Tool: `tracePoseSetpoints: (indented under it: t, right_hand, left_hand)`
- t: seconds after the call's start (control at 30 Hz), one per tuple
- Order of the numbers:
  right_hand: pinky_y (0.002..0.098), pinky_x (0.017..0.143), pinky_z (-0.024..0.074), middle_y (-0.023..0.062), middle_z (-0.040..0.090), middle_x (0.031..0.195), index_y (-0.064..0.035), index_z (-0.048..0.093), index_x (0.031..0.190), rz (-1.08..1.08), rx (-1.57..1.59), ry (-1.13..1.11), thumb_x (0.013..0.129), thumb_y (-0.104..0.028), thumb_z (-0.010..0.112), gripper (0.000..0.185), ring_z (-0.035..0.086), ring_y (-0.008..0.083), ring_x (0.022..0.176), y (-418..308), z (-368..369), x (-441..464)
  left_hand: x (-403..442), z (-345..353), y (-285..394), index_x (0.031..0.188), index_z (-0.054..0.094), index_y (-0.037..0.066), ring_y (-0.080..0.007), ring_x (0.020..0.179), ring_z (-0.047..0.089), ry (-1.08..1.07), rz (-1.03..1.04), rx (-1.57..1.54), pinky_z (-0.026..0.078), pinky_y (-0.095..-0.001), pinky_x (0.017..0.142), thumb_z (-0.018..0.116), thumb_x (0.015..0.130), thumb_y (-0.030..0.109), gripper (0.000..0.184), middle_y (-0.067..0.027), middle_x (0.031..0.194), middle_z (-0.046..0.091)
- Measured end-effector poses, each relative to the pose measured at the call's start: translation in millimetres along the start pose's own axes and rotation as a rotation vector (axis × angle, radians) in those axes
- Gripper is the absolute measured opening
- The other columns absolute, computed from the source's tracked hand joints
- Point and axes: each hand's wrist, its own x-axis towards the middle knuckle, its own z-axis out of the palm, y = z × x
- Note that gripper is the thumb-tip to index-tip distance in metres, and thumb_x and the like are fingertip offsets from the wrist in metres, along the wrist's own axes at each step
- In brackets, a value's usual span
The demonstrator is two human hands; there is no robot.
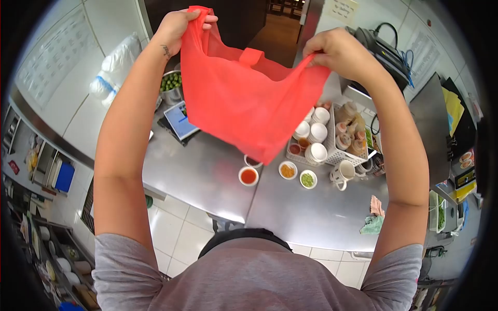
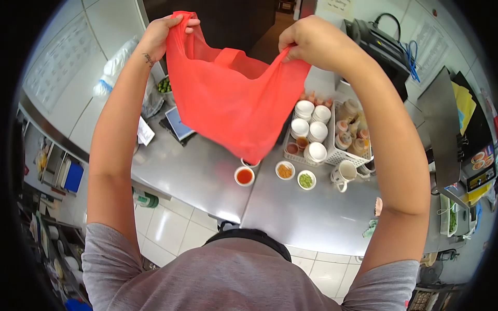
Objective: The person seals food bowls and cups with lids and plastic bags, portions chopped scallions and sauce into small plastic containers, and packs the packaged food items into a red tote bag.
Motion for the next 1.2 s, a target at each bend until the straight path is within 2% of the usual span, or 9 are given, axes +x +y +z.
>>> tracePoseSetpoints:
  t: [0.27, 0.43, 0.5, 0.57, 0.63, 0.77, 0.93, 1.0, 1.2]
  right_hand:
    - [0.0394, 0.074, 0.051, 0.0126, 0.067, 0.086, -0.0045, 0.07, 0.084, 0.023, -0.233, -0.103, 0.071, -0.011, 0.072, 0.014, 0.065, 0.0313, 0.085, 64.0, 140.8, 189.0]
    - [0.039, 0.079, 0.0504, 0.0072, 0.068, 0.093, -0.011, 0.071, 0.084, 0.055, -0.436, -0.205, 0.08, -0.015, 0.061, 0.012, 0.064, 0.0264, 0.096, 87.9, 228.7, 250.6]
    - [0.0393, 0.082, 0.05, 0.0074, 0.067, 0.097, -0.0098, 0.071, 0.084, 0.056, -0.477, -0.142, 0.076, -0.013, 0.063, 0.011, 0.062, 0.0276, 0.1, 91.3, 256.3, 261.4]
    - [0.0405, 0.085, 0.0499, 0.0085, 0.066, 0.101, -0.0092, 0.07, 0.085, 0.082, -0.45, 0.01, 0.073, -0.008, 0.06, 0.015, 0.058, 0.0303, 0.105, 113.7, 285.0, 273.3]
    - [0.0411, 0.086, 0.0504, 0.0139, 0.065, 0.105, -0.0063, 0.069, 0.088, 0.098, -0.445, -0.054, 0.071, -0.004, 0.059, 0.02, 0.058, 0.0326, 0.104, 104.6, 281.1, 282.4]
    - [0.0422, 0.097, 0.0452, 0.018, 0.06, 0.121, -0.0031, 0.067, 0.097, -0.039, -0.216, 0.126, 0.067, 0.004, 0.064, 0.031, 0.053, 0.0374, 0.114, 65.9, 295.9, 283.5]
    - [0.0431, 0.104, 0.0377, 0.0127, 0.053, 0.13, -0.0084, 0.061, 0.117, 0.022, 0.314, 0.137, 0.068, -0.007, 0.075, 0.051, 0.046, 0.0337, 0.123, -43.0, 306.3, 235.7]
    - [0.0425, 0.104, 0.0376, 0.0116, 0.055, 0.128, -0.009, 0.061, 0.115, 0.04, 0.458, 0.049, 0.07, -0.009, 0.075, 0.048, 0.047, 0.0332, 0.123, -77.4, 319.0, 221.7]
    - [0.0424, 0.102, 0.0388, 0.0136, 0.056, 0.126, -0.0081, 0.062, 0.114, -0.027, 0.721, -0.017, 0.072, -0.008, 0.074, 0.044, 0.048, 0.0348, 0.121, -130.9, 364.0, 210.4]
  left_hand:
    - [111.1, -116.0, -89.3, 0.113, 0.058, -0.002, -0.0212, 0.087, 0.067, 0.018, -0.162, 0.122, 0.051, -0.0359, 0.085, 0.045, 0.097, 0.013, 0.026, -0.0135, 0.099, 0.069]
    - [174.9, -161.8, -199.2, 0.101, 0.062, 0.002, -0.0216, 0.084, 0.066, 0.047, -0.301, 0.117, 0.051, -0.0364, 0.08, 0.044, 0.096, 0.011, 0.021, -0.0094, 0.085, 0.068]
    - [209.0, -188.2, -274.1, 0.109, 0.06, 0.0, -0.0216, 0.086, 0.065, 0.066, -0.234, 0.318, 0.05, -0.0348, 0.084, 0.05, 0.093, 0.006, 0.019, -0.0106, 0.093, 0.068]
    - [170.1, -168.8, -268.1, 0.119, 0.055, -0.001, -0.0224, 0.099, 0.062, 0.329, -0.165, 0.063, 0.046, -0.0351, 0.092, 0.058, 0.088, 0.002, 0.031, -0.0139, 0.108, 0.064]
    - [146.8, -172.5, -308.9, 0.127, 0.051, 0.003, -0.0218, 0.114, 0.055, 0.382, 0.147, 0.283, 0.04, -0.0362, 0.101, 0.065, 0.084, 0.001, 0.045, -0.0153, 0.123, 0.058]
    - [-13.4, -195.8, -295.9, 0.118, 0.06, 0.012, -0.0287, 0.124, 0.048, 0.062, 0.231, 0.594, 0.035, -0.0393, 0.106, 0.068, 0.081, 0.005, 0.039, -0.0143, 0.128, 0.055]
    - [-116.6, -315.9, -244.1, 0.092, 0.071, 0.011, -0.0284, 0.105, 0.055, 0.63, 0.146, 1.177, 0.041, -0.0409, 0.092, 0.073, 0.072, 0.005, 0.021, -0.0125, 0.106, 0.062]
    - [-131.9, -353.7, -226.1, 0.086, 0.071, 0.011, -0.0277, 0.096, 0.056, 0.626, -0.146, 1.54, 0.04, -0.0426, 0.086, 0.076, 0.073, 0.018, 0.016, -0.0064, 0.094, 0.064]
    - [-143.4, -404.8, -263.2, 0.081, 0.07, 0.01, -0.0258, 0.085, 0.058, 0.516, -0.141, 1.393, 0.042, -0.0415, 0.081, 0.069, 0.076, 0.011, 0.005, -0.0045, 0.086, 0.066]
